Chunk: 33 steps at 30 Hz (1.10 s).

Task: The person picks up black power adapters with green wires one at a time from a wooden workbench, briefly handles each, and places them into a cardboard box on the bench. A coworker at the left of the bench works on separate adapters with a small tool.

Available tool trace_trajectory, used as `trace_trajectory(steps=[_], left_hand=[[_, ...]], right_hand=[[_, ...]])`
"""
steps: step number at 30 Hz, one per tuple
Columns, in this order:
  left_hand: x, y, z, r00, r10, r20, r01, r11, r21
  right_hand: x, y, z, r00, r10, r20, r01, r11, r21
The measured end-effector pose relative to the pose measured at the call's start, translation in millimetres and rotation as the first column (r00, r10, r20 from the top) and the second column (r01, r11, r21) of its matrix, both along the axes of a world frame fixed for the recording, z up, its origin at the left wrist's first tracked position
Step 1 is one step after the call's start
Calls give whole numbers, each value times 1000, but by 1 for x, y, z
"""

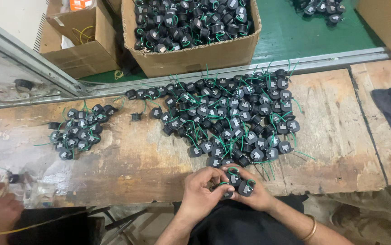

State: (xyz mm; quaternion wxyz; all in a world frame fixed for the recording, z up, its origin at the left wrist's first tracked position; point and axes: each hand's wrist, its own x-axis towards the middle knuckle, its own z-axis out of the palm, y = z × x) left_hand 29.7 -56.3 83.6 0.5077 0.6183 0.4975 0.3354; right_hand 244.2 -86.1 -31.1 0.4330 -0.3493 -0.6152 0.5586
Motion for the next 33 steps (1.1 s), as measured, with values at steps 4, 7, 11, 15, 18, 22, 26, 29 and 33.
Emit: trace_trajectory(steps=[4, 7, 11, 15, 18, 22, 26, 29, 33], left_hand=[[17, -3, 2, 989, 30, 147, -83, 924, 373], [27, -2, 11, 998, 59, 16, -58, 825, 563], [27, 1, 19, 997, 71, -40, -28, 765, 644], [-4, 12, 2, 972, 230, 42, -201, 732, 650], [-43, 28, -29, 884, 460, 84, -448, 781, 435], [-79, 42, -69, 719, 679, 148, -693, 717, 74], [-79, 43, -86, 777, 620, 108, -626, 745, 229], [-72, 49, -87, 797, 592, 117, -602, 769, 215], [-72, 54, -85, 767, 625, 148, -641, 728, 245]], right_hand=[[4, 1, 1, 977, -3, -215, -53, 965, -256], [4, 3, 10, 908, 4, -420, -159, 929, -333], [5, 5, 24, 872, -21, -489, -203, 894, -400], [8, 6, 35, 796, -71, -602, -274, 843, -463], [6, 10, 44, 825, -44, -563, -266, 849, -456], [2, 22, 64, 916, 20, -401, -235, 838, -493], [-1, 56, 100, 939, 60, -338, -232, 837, -496], [-11, 131, 131, 857, 105, -505, -313, 884, -348], [-56, 287, 167, 783, -156, -602, -129, 906, -403]])
